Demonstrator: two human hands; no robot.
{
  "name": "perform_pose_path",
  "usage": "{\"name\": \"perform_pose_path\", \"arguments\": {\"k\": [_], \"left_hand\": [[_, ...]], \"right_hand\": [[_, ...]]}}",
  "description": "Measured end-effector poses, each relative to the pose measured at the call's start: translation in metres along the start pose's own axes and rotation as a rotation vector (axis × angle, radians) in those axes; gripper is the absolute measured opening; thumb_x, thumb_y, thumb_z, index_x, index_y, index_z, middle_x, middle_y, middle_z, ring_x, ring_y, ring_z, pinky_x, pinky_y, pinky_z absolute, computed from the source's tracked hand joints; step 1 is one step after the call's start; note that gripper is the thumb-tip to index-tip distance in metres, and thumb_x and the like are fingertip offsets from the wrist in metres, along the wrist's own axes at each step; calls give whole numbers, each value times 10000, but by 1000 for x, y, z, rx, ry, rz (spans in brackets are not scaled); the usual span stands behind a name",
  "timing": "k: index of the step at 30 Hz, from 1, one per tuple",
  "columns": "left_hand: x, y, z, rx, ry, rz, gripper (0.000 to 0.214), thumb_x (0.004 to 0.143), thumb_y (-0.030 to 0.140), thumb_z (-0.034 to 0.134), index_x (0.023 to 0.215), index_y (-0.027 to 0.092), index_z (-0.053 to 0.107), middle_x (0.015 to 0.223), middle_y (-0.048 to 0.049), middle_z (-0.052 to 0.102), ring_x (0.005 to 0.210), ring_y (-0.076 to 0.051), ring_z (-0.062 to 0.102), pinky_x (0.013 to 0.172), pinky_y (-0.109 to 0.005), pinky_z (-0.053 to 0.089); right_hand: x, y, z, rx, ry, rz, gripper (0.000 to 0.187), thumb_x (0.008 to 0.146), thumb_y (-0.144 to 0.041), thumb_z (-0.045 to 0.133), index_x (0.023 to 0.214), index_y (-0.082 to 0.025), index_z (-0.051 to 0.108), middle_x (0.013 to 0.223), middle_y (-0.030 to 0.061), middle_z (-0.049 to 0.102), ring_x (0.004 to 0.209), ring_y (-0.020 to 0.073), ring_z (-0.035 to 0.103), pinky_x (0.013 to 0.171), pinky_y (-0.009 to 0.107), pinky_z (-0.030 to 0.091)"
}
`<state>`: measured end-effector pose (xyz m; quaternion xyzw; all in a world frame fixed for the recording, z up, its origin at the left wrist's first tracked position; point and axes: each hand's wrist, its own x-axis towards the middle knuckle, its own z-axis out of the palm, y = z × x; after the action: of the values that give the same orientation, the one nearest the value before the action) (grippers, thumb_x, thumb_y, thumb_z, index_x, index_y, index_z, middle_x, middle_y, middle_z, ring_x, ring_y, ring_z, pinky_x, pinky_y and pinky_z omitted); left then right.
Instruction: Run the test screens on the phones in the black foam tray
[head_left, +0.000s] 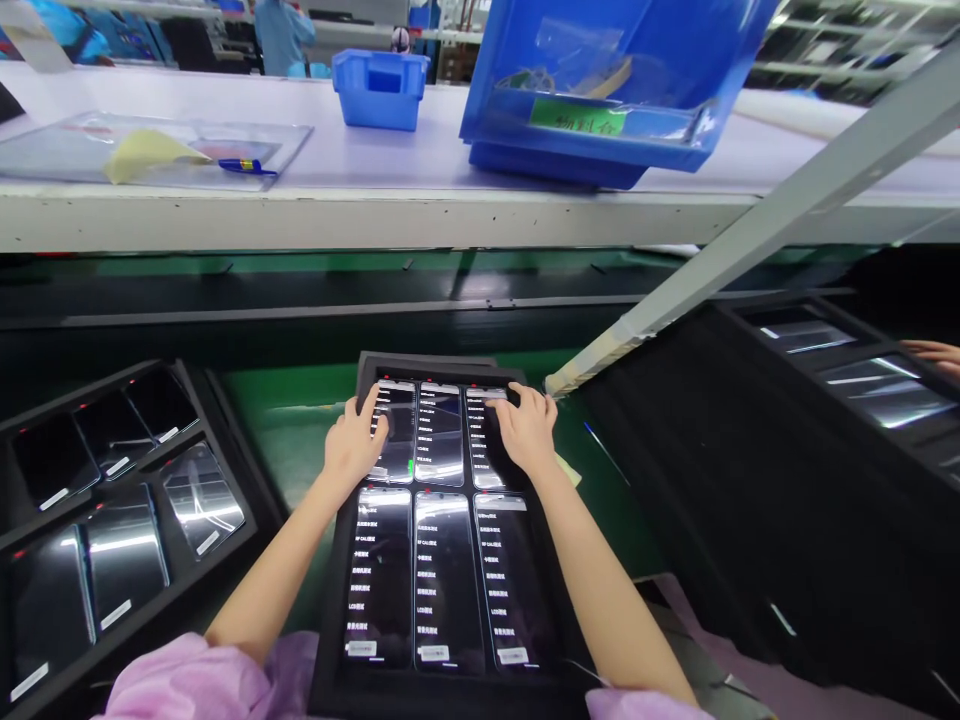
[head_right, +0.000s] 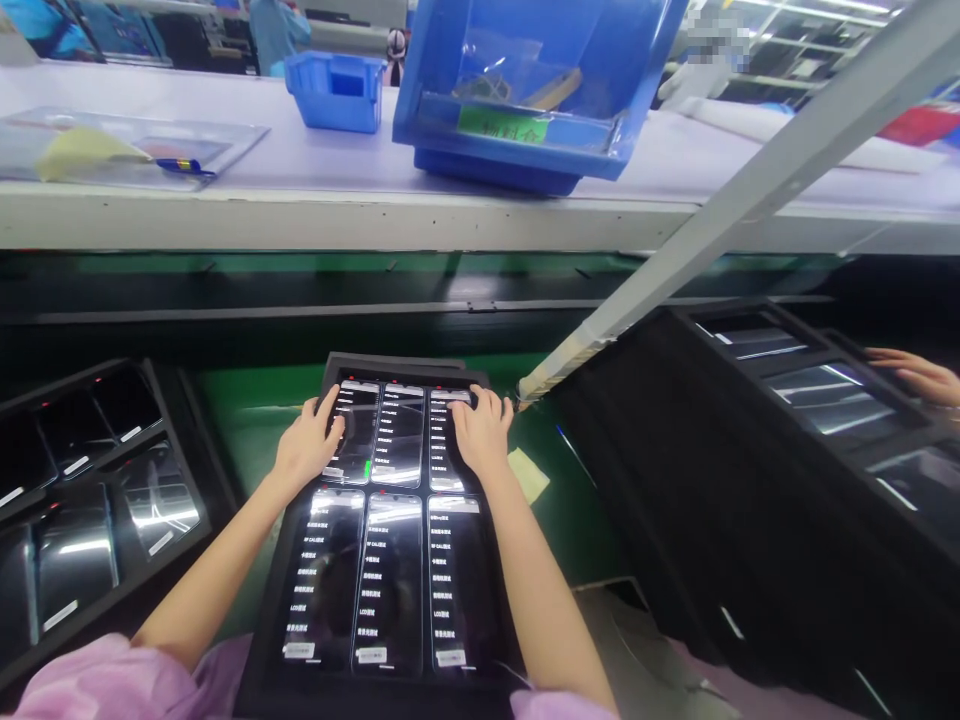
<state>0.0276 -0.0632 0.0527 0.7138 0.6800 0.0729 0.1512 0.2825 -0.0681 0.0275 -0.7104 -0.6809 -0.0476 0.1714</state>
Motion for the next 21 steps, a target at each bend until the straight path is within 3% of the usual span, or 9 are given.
{"name": "perform_pose_path", "arguments": {"k": [4, 8, 12, 16, 21], "left_hand": [[1, -1, -2, -79, 11, -12, 540, 901, 357, 269, 1419, 208, 239, 1294, -163, 463, 985, -295, 607, 786, -414, 488], [-13, -8, 0, -284, 6, -23, 566, 882, 327, 329, 1419, 184, 218, 1331, -168, 433, 1139, -312, 519, 893, -456, 442], [-57, -22, 12, -640, -16, -5, 675, 833, 316, 449, 1427, 204, 149, 1467, -122, 267, 1345, -259, 262, 1065, -438, 283], [-106, -38, 27, -886, -62, -49, 742, 802, 319, 504, 1426, 229, 113, 1500, -90, 198, 1373, -240, 183, 1113, -431, 175], [-134, -44, 41, -1023, -43, -137, 759, 788, 288, 509, 1422, 240, 96, 1488, -96, 221, 1368, -237, 201, 1115, -441, 154]], "right_hand": [[2, -1, -2, -12, -39, -20, 452, 914, -285, 254, 909, -223, 702, 1235, 103, 496, 1172, 261, 383, 1017, 532, 222], [-16, -2, -17, 33, 66, -13, 443, 903, -250, 262, 902, -212, 703, 1214, 102, 508, 1169, 250, 389, 1031, 518, 216], [-72, -2, -36, 143, 70, -45, 432, 890, -213, 279, 811, -227, 704, 1149, 69, 548, 1138, 218, 435, 1041, 499, 214], [-132, -9, -47, 202, -9, -92, 426, 883, -176, 292, 759, -241, 694, 1059, 44, 600, 1060, 193, 501, 1034, 494, 224], [-152, -17, -50, 177, -17, -66, 428, 886, -174, 294, 782, -246, 704, 1064, 44, 609, 1060, 200, 508, 1044, 510, 205]]}}
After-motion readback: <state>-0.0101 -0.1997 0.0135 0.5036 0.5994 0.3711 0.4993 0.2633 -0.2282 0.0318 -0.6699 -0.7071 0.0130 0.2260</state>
